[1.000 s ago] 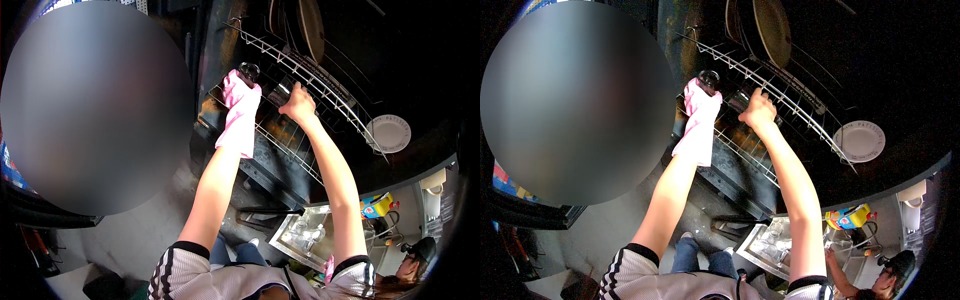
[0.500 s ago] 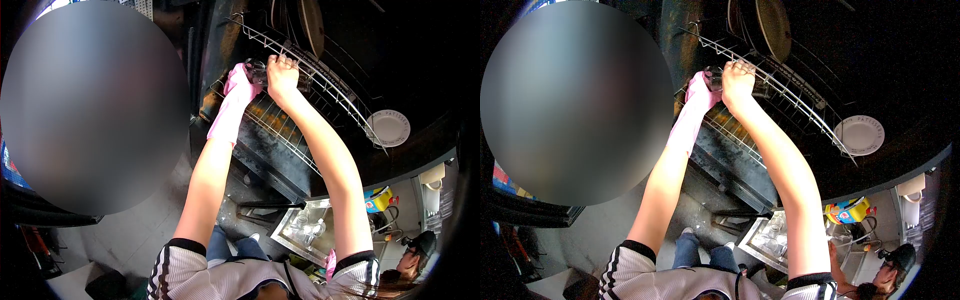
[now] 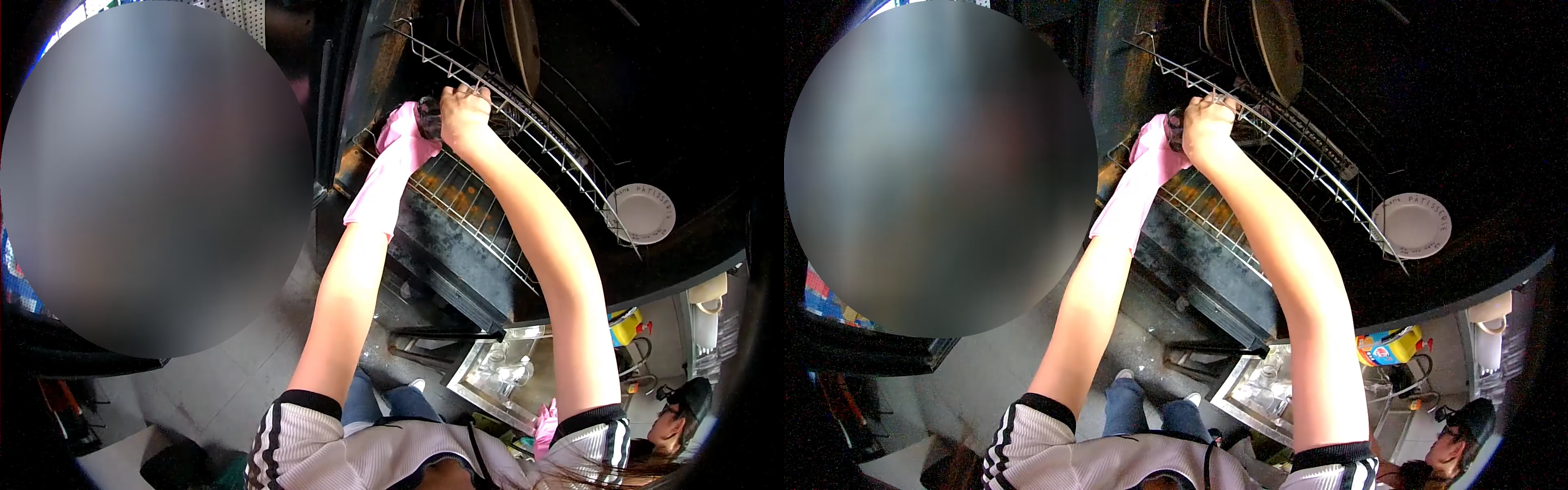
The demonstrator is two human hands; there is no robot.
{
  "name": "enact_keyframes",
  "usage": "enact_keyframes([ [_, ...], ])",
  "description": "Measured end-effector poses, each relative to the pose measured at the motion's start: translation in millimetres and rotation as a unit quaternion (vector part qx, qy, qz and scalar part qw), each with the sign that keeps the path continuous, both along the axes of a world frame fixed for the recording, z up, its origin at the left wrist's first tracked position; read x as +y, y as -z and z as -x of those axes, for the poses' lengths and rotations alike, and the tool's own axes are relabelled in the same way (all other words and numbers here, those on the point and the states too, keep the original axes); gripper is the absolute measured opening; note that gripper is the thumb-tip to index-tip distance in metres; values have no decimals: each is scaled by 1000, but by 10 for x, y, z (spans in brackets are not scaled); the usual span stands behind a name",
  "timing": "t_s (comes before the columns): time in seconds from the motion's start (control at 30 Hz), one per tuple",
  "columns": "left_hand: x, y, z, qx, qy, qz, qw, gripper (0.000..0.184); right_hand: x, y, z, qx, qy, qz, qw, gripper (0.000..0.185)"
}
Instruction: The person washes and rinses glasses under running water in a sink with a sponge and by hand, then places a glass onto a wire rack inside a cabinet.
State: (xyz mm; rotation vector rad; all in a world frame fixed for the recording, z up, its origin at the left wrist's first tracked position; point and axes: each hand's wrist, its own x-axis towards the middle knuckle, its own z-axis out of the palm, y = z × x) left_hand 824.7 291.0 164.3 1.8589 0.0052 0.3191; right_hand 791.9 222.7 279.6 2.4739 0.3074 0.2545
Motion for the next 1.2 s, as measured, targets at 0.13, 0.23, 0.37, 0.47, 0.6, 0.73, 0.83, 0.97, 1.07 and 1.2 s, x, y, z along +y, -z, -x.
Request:
enact_keyframes([
  [0.13,-99,-177,373,-100,-45,-157,982,44,-227,98,44,-52,-24,-46,997,37],
  [0.23,-154,-258,471,-105,-17,-201,974,50,-342,85,118,-10,38,-46,998,38],
  [0.37,-213,-222,503,-116,12,-215,970,56,-494,253,-61,-3,51,-52,997,35],
  [0.47,-240,-163,480,-90,28,-188,978,56,-433,212,-40,-21,28,-45,998,32],
  [0.6,-236,67,226,-113,11,-177,978,67,-279,267,-56,-70,9,0,998,34],
  [0.73,-359,541,-304,-90,26,-263,960,85,-41,158,-55,34,80,34,996,43],
  [0.83,-377,939,-733,-67,244,421,871,104,89,193,-88,74,55,116,989,44],
  [0.97,-86,416,-139,-83,113,73,987,93,87,320,-58,9,-36,191,981,35],
  [1.07,-122,810,-469,-146,191,363,900,78,102,386,-94,33,-88,272,958,37],
  [1.2,-113,630,-317,-178,132,213,952,72,110,609,-259,3,-147,374,916,85],
])
